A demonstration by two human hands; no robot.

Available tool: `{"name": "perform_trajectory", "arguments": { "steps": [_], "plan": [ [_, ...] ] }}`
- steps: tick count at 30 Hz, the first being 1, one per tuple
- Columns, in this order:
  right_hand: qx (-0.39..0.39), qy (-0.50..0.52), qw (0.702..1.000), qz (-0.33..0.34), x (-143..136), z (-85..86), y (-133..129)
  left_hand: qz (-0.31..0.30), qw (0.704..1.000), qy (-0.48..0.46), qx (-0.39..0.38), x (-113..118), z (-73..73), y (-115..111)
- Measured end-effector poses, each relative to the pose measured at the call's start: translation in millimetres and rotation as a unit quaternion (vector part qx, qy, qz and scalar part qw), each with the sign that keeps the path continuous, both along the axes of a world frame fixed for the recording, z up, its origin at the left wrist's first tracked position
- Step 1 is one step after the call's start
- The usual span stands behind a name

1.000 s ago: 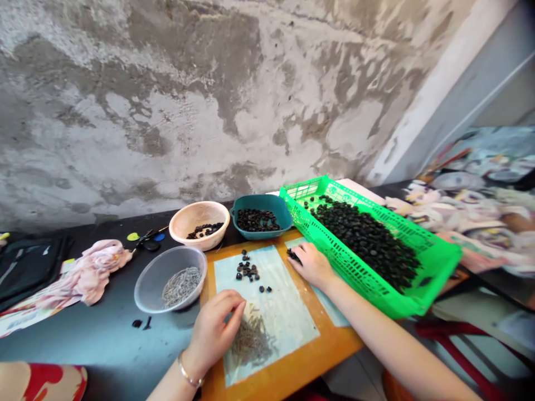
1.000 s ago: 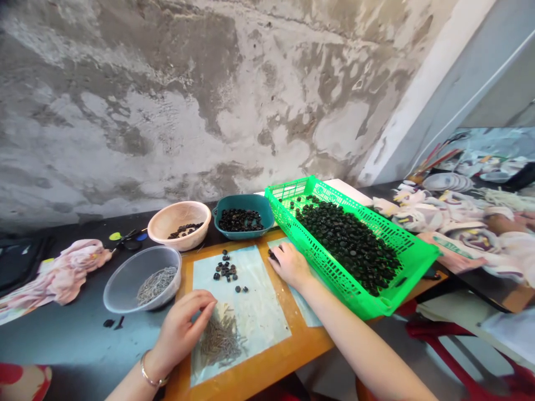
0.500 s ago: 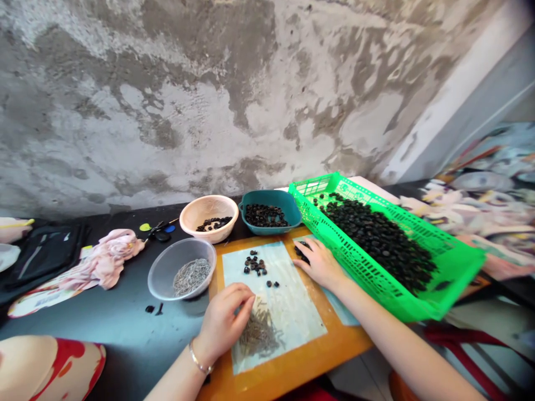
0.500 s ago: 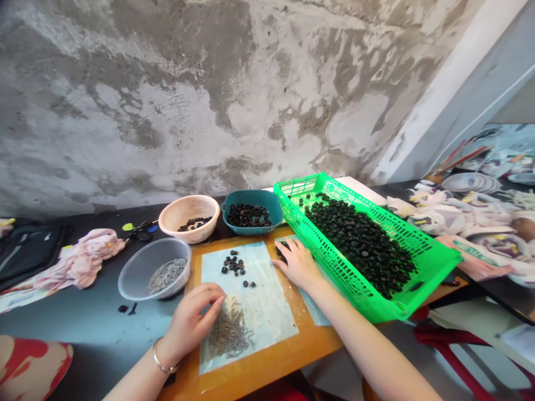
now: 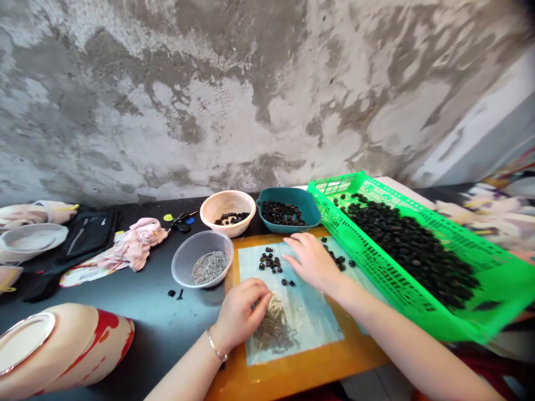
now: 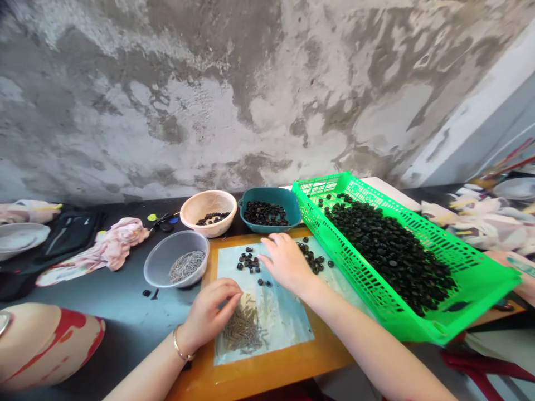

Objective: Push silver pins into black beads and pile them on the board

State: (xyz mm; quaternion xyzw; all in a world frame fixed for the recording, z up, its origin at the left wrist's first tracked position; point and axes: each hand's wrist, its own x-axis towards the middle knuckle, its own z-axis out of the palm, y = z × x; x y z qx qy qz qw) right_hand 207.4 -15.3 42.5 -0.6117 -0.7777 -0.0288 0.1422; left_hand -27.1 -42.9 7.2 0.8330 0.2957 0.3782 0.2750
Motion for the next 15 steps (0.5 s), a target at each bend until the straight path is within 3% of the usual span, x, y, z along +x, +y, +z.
{"name": "perform_trajectory", "arguments": {
  "steps": [3,7,11,15],
  "plan": [
    [-0.080,0.032,0.995,0.043,-39.8,-3.5,29.1,-0.002,1.000,0.003,-0.002,-0.2,-1.1,0.2],
    [-0.098,0.028,0.995,0.019,-78.2,-15.1,80.0,0.006,1.000,0.004,-0.006,-0.9,-3.0,2.3],
    [-0.103,0.025,0.994,-0.004,-93.7,-20.8,113.7,0.012,1.000,-0.004,0.002,-2.1,-4.1,4.7],
    [-0.101,0.019,0.995,-0.005,-97.9,-17.8,117.6,-0.002,1.000,-0.002,0.006,-2.5,-4.4,4.4]
  ]
}}
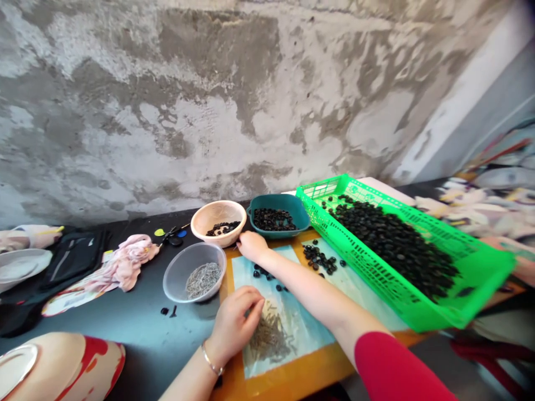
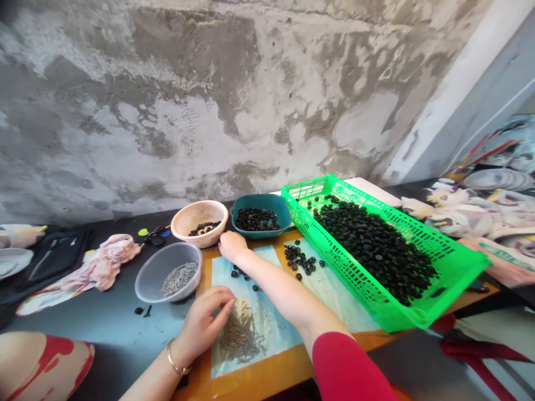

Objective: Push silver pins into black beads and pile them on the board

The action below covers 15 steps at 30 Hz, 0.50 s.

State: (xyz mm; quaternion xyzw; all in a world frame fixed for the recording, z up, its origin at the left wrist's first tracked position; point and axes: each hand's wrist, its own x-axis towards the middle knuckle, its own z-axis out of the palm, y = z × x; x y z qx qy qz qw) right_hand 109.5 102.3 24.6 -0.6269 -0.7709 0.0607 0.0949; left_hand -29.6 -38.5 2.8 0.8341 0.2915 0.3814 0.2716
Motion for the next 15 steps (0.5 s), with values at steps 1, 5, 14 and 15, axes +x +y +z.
{"name": "perform_trajectory", "arguments": {
  "steps": [1,5,14,15],
  "plan": [
    [0.007,-0.001,1.000,0.001,0.4,1.9,-3.5,-0.003,1.000,0.001,0.000,-0.1,-0.1,0.0],
    [0.047,-0.002,0.999,0.008,17.9,11.3,-36.6,-0.004,1.000,0.002,0.002,-1.2,-0.6,1.0],
    [0.089,-0.054,0.985,-0.139,168.2,8.1,-133.6,-0.015,1.000,-0.001,0.012,2.1,4.4,-3.6],
    [0.087,-0.063,0.982,-0.154,180.7,4.8,-138.9,-0.016,1.000,-0.001,0.010,2.9,4.8,-4.4]
  ]
}}
